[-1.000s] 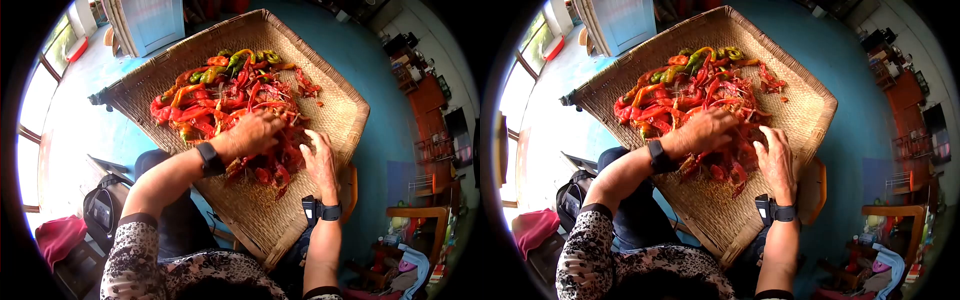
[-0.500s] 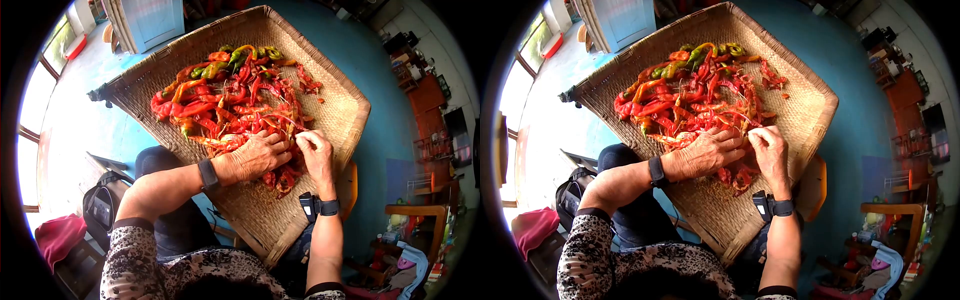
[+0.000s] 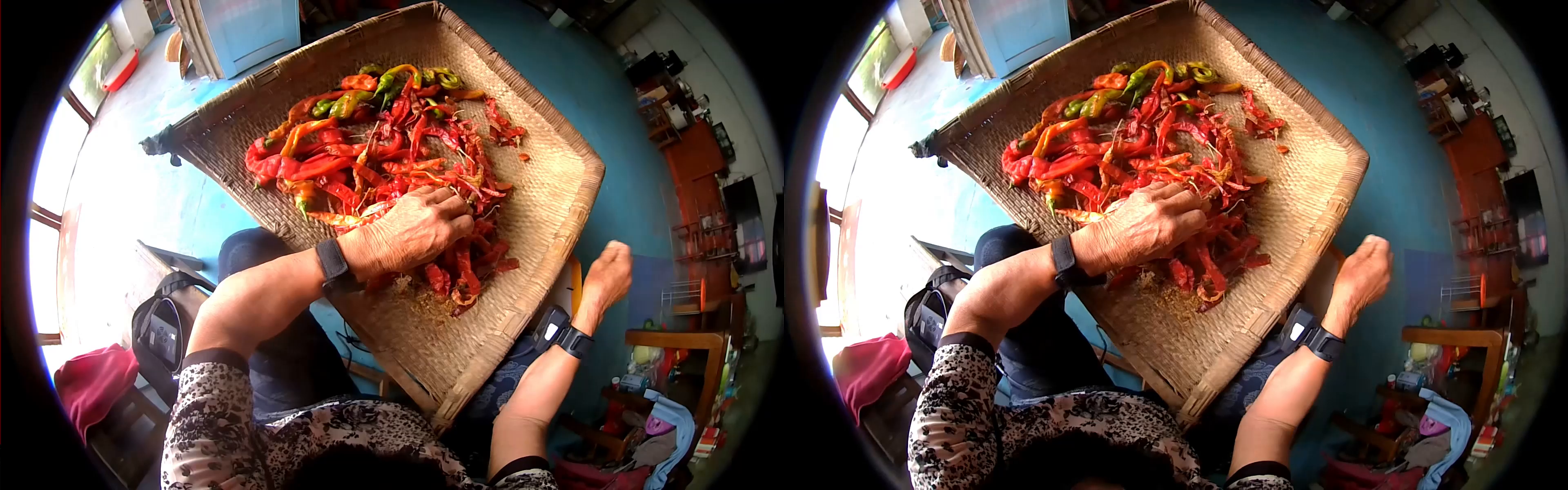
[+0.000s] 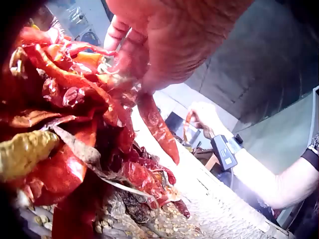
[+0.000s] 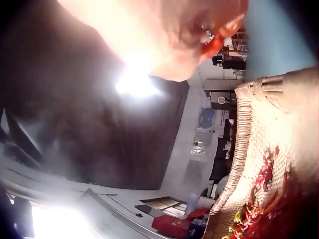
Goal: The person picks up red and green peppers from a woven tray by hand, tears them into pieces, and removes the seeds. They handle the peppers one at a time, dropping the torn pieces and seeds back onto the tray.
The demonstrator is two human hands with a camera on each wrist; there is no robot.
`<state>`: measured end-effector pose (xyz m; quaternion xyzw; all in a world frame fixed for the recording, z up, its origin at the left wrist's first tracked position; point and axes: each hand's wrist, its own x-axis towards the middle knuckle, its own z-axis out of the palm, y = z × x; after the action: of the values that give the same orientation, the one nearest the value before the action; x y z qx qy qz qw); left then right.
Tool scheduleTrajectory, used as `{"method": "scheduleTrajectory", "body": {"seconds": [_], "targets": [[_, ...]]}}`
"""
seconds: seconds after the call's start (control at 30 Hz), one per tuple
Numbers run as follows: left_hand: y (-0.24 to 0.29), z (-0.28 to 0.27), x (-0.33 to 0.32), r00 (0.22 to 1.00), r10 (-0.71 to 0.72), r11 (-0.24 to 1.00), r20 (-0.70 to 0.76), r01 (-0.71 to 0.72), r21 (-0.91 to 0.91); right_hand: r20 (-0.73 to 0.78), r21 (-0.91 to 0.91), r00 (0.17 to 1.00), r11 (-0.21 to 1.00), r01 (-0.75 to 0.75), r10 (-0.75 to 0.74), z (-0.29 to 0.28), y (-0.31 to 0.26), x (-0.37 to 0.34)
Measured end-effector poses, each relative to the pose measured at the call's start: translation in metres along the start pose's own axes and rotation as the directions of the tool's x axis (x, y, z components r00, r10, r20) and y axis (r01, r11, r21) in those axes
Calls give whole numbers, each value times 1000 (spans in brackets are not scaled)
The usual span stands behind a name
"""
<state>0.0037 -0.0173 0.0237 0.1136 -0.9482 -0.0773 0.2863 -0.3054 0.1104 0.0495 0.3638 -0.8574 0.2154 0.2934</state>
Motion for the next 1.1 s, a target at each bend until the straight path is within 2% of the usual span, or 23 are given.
{"method": "scheduleTrajectory", "body": {"seconds": [0.03,0.1,0.13,0.17,0.2,0.23,0.27,0.3,0.37,0.47,0.5,0.57,0.63,0.67,0.73,0.77,0.8,0.83,0.9,0.97,1.03,1.1], "targets": [[-1,0,0,1000,18,999,-26,-19,-48,3,1,1000,1000,2,-2,0,-6,-4],[1,-2,1,1000,30,998,2,-30,-61,56,-85,992,990,114,-109,0,-20,-14],[2,-2,2,998,58,997,-6,-58,-57,54,180,982,969,170,-182,1,-25,-12],[4,-3,3,996,85,995,-16,-86,-50,81,447,976,882,148,-204,3,-36,-14],[8,-9,3,996,86,995,12,-85,-61,129,595,957,792,135,-261,11,-47,-21],[8,-7,3,996,85,995,12,-84,-60,300,691,908,723,5,-293,-2,-74,-29],[8,-5,2,993,116,992,-3,-116,-56,390,759,828,649,-42,-403,-15,-97,-37],[8,-3,1,989,150,987,-14,-151,-54,414,802,745,597,-27,-523,-16,-107,-41],[9,-1,1,990,137,987,33,-134,-91,290,825,653,529,200,-699,-7,-114,-45],[6,-2,0,985,171,977,31,-166,-135,316,848,622,508,154,-716,1,-114,-47],[7,-4,-1,990,139,971,17,-133,-199,315,847,626,509,154,-713,0,-114,-48],[7,-2,0,994,108,959,5,-103,-265,292,900,630,429,74,-720,-4,-116,-53],[5,1,2,997,66,938,-44,-77,-337,295,890,636,447,88,-713,-10,-114,-51],[6,0,2,1000,23,908,-18,-28,-417,289,879,672,468,97,-682,-10,-112,-49],[6,-2,4,997,54,898,-52,-72,-435,230,846,734,504,173,-639,-14,-106,-43],[6,-3,5,993,79,888,-86,-110,-447,212,844,789,515,150,-577,-7,-98,-42],[6,-3,4,998,65,904,-26,-70,-422,176,827,829,537,168,-531,-4,-91,-39],[5,-2,4,997,68,904,-29,-73,-420,137,808,864,559,186,-485,-2,-84,-34],[4,-1,3,993,96,909,-66,-115,-402,58,762,941,624,174,-333,2,-65,-26],[3,0,1,997,63,909,-33,-71,-412,67,761,982,646,65,-177,4,-45,-18],[1,-1,1,1000,27,909,-5,-26,-417,8,628,995,775,70,-96,4,-22,-12],[-1,-5,4,995,-86,838,-42,49,-543,1,397,1000,918,-14,15,-1,-4,-10]]}}
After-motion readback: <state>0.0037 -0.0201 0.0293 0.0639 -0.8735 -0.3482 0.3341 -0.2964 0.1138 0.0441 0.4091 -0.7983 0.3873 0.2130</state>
